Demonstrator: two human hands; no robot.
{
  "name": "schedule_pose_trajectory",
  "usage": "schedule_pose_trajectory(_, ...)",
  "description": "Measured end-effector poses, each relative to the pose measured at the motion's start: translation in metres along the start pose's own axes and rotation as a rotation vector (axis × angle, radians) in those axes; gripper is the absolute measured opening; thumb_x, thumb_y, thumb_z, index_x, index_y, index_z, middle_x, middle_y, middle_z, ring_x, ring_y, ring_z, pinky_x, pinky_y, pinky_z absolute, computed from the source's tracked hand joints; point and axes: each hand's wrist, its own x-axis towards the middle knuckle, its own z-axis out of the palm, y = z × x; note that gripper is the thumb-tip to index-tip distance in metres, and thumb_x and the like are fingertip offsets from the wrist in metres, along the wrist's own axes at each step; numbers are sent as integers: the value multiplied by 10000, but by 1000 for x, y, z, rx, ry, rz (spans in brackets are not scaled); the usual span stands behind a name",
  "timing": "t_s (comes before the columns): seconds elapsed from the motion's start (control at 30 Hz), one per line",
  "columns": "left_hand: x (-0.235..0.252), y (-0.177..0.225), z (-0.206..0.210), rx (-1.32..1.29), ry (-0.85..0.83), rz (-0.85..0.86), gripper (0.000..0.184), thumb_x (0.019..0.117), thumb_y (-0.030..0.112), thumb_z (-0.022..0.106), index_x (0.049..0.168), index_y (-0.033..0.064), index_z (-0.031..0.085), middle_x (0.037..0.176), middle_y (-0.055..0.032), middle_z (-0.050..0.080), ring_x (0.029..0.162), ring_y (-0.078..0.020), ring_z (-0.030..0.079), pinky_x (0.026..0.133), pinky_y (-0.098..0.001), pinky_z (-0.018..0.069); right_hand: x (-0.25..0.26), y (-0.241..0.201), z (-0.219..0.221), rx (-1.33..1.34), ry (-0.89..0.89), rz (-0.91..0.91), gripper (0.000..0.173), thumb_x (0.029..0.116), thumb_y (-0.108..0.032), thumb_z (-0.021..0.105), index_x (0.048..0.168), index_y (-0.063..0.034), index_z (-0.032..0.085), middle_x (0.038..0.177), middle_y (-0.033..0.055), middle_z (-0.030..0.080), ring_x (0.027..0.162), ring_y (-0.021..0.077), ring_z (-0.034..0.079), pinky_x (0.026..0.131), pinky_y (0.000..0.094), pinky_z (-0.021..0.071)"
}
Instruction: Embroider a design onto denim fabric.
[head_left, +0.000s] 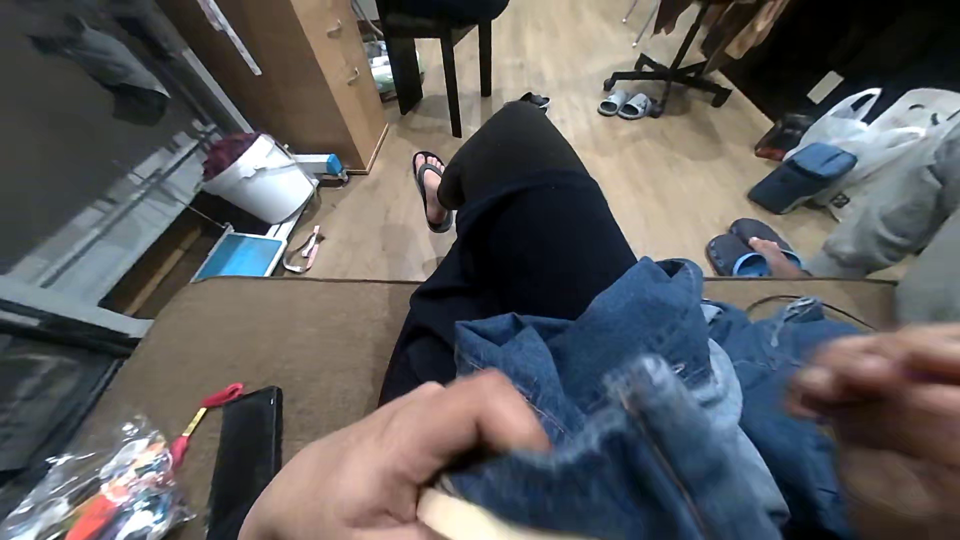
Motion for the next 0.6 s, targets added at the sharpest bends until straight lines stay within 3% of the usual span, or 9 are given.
schedule_pose_trajectory(0.07,8,0,2,-27,-49,96,121,1041,144,562,1099,38,578,1025,-101,683,1010,-131,675,897,-275,561,6,4,5,142,-309,194,179,1021,-294,637,1185,-234,674,1042,-96,725,876,33,709,755,218,619)
schedule_pose_trajectory(0.17,12,0,-1,-1,-67,195,156,1051,131,520,958,47,613,1002,-77,686,1025,-139,654,935,-293,523,8,19,30,455,-783,265,260,1028,-195,617,1227,-32,654,1049,41,713,884,52,675,774,225,575)
schedule_pose_trajectory(0.23,9,0,-4,67,-32,269,177,1043,129,524,940,65,651,991,-42,675,1007,-120,616,918,-279,476,6,21,47,552,-883,227,235,1006,-140,640,1147,45,673,1026,94,664,841,52,632,737,193,541)
schedule_pose_trajectory(0.37,7,6,-8,295,74,446,191,1009,117,571,826,96,620,869,-12,608,921,-122,574,932,-296,434,-1,17,70,531,-726,129,156,964,-96,702,1027,47,689,956,99,643,769,33,600,667,153,510)
schedule_pose_trajectory(0.47,5,0,-16,476,187,537,196,1033,176,539,857,158,623,927,50,598,988,-84,565,978,-266,425,-2,13,77,414,-565,35,146,961,-120,720,976,24,708,939,85,657,787,15,608,668,129,508)
schedule_pose_trajectory(0.6,-1,-21,-23,714,351,619,153,1033,237,537,889,229,588,997,105,593,1048,-66,553,983,-242,420,0,14,83,272,-445,-91,138,957,-158,734,959,-21,720,923,58,674,871,31,633,761,146,529)
